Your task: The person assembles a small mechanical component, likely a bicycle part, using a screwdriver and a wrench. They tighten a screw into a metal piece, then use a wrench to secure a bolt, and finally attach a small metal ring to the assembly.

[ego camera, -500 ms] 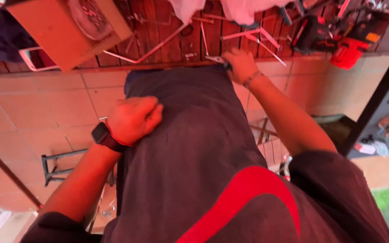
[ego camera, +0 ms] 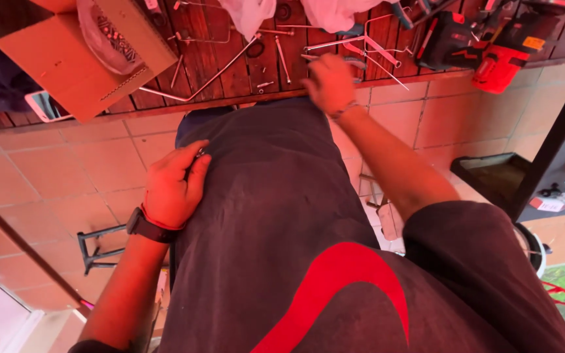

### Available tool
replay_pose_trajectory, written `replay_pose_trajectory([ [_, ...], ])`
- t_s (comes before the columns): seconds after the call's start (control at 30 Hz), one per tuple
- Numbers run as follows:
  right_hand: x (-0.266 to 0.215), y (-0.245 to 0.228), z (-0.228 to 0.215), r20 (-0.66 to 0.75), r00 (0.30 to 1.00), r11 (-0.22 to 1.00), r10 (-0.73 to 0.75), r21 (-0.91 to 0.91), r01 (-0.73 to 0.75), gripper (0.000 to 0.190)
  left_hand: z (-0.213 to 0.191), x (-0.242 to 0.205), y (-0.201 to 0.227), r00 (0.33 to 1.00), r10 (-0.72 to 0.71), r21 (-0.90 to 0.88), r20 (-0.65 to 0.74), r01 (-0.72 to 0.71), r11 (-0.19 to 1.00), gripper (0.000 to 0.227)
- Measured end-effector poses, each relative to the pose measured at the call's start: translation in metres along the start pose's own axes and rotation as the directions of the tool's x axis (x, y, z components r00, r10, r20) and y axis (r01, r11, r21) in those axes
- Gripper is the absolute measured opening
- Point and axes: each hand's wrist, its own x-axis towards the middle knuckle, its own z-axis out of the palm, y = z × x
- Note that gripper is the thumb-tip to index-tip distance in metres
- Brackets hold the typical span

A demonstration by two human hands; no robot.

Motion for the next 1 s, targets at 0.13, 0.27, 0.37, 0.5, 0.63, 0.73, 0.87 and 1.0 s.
replay_pose_trajectory([
  [0.13, 0.028, -0.033, 0.037, 0.175, 0.952, 0.964, 0.251, 0.043, -0.262, 0.034, -0.005, 0.012, 0.003, 0.998, -0.048, -0.018, 0.032, 0.049, 0.999, 0.026],
  [0.27, 0.052, -0.024, 0.068, 0.213, 0.895, 0.920, 0.391, -0.068, -0.386, 0.027, -0.014, 0.019, 0.009, 0.994, -0.077, -0.043, 0.077, 0.081, 0.996, 0.031],
  [0.37, 0.051, -0.036, 0.026, 0.184, 0.909, 0.922, 0.375, 0.029, -0.386, 0.021, -0.018, 0.025, 0.005, 0.995, -0.052, -0.026, 0.090, 0.054, 0.998, 0.034],
  [0.5, 0.053, -0.125, -0.136, 0.096, 0.991, 0.877, -0.094, 0.480, 0.037, 0.005, -0.022, 0.041, 0.004, 0.984, 0.142, 0.087, 0.112, -0.152, 0.985, 0.031],
  [0.63, 0.038, -0.180, -0.230, -0.039, 0.955, 0.796, -0.294, 0.543, 0.267, 0.015, -0.032, 0.047, 0.032, 0.920, 0.390, 0.090, 0.033, -0.391, 0.916, 0.026],
  [0.73, 0.034, -0.189, -0.263, -0.107, 0.926, 0.837, -0.362, 0.401, 0.373, 0.016, -0.055, 0.049, 0.066, 0.871, 0.477, 0.073, 0.117, -0.486, 0.871, 0.025],
  [0.87, 0.033, -0.194, -0.276, -0.121, 0.907, 0.860, -0.403, 0.290, 0.421, 0.024, -0.079, 0.051, 0.089, 0.806, 0.551, 0.041, 0.219, -0.571, 0.820, 0.028],
  [1.0, 0.030, -0.208, -0.285, -0.221, 0.908, 0.892, -0.355, 0.211, 0.400, 0.024, -0.086, 0.052, 0.098, 0.748, 0.635, 0.133, 0.191, -0.661, 0.739, 0.030],
])
